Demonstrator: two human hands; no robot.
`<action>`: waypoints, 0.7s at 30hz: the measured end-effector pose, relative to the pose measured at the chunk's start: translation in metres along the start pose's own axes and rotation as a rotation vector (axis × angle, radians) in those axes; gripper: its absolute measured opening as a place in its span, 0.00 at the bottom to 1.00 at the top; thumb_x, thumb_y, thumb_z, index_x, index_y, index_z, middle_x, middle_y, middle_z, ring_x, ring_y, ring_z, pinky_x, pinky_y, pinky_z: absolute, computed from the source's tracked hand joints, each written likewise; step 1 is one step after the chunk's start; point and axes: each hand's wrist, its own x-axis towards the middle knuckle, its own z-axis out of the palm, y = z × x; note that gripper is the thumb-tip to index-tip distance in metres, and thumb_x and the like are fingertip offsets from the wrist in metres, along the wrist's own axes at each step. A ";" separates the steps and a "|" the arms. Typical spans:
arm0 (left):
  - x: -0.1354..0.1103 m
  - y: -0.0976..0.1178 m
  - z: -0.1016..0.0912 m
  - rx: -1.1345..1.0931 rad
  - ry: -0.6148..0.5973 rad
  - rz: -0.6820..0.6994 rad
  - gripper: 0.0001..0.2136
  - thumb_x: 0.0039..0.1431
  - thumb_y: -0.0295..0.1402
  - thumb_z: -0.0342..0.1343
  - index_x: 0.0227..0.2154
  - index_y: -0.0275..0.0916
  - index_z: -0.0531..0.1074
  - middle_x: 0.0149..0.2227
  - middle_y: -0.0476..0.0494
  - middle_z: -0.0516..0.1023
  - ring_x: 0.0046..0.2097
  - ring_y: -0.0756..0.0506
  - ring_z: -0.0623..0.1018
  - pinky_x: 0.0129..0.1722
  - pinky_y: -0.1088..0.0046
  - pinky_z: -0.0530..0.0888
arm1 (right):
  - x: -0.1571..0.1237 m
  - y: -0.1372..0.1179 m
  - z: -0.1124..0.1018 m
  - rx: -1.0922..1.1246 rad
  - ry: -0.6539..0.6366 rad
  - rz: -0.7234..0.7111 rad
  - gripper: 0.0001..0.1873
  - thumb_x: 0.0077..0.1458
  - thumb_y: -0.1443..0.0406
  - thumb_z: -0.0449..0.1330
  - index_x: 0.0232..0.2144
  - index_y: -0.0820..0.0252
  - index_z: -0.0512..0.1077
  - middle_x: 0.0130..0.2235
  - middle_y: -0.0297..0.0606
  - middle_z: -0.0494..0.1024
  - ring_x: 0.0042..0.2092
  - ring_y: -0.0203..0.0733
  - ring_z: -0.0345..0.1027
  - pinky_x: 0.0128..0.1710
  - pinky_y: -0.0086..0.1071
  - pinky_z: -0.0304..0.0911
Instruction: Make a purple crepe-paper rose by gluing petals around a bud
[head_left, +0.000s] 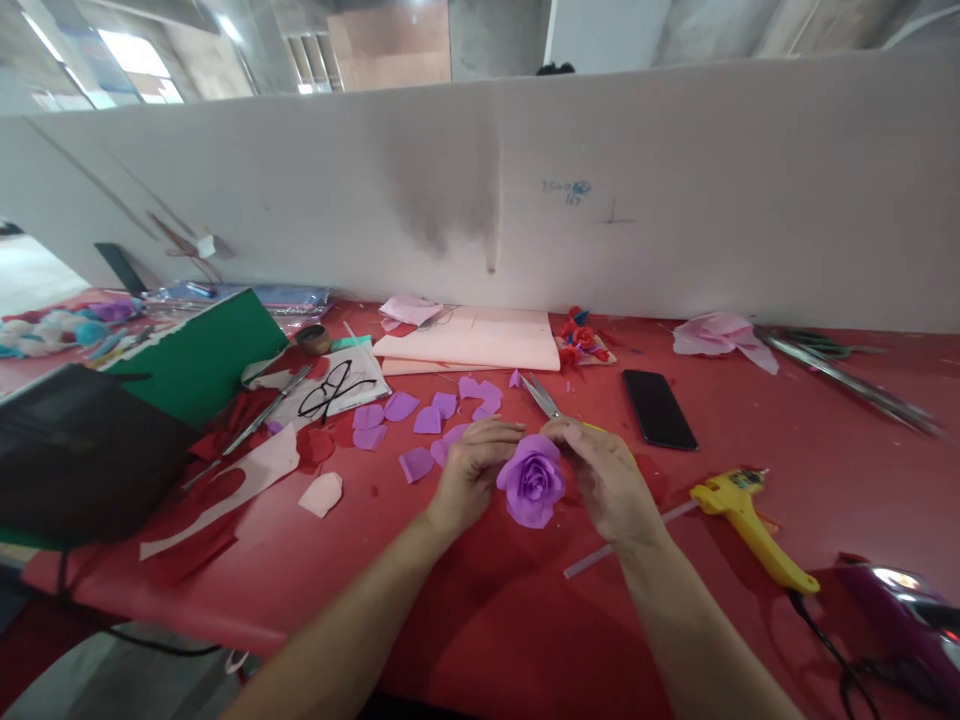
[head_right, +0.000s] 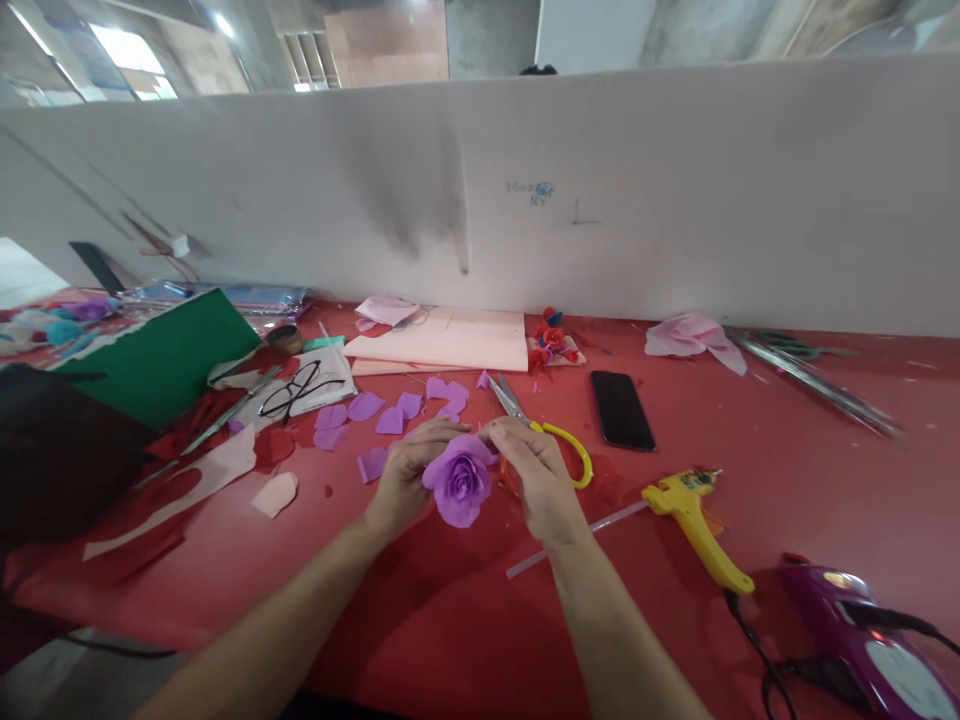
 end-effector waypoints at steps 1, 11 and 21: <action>0.000 0.000 0.000 -0.018 0.000 -0.019 0.05 0.52 0.37 0.62 0.29 0.48 0.82 0.36 0.39 0.82 0.44 0.40 0.77 0.57 0.58 0.63 | 0.000 0.000 0.000 -0.008 -0.007 0.006 0.15 0.53 0.54 0.60 0.23 0.58 0.77 0.27 0.36 0.73 0.31 0.40 0.62 0.35 0.34 0.59; 0.002 0.006 0.004 -0.152 -0.095 -0.132 0.07 0.51 0.40 0.62 0.25 0.45 0.82 0.34 0.37 0.81 0.39 0.40 0.77 0.48 0.62 0.68 | -0.001 0.000 0.002 0.034 0.045 0.060 0.09 0.47 0.60 0.65 0.21 0.58 0.76 0.26 0.34 0.70 0.30 0.37 0.61 0.32 0.32 0.59; 0.001 0.003 0.006 -0.215 -0.126 -0.186 0.08 0.51 0.36 0.62 0.19 0.42 0.79 0.28 0.40 0.77 0.37 0.42 0.76 0.44 0.65 0.70 | -0.003 -0.002 0.001 -0.007 0.062 0.041 0.09 0.47 0.60 0.66 0.20 0.58 0.75 0.25 0.32 0.71 0.29 0.36 0.62 0.31 0.30 0.61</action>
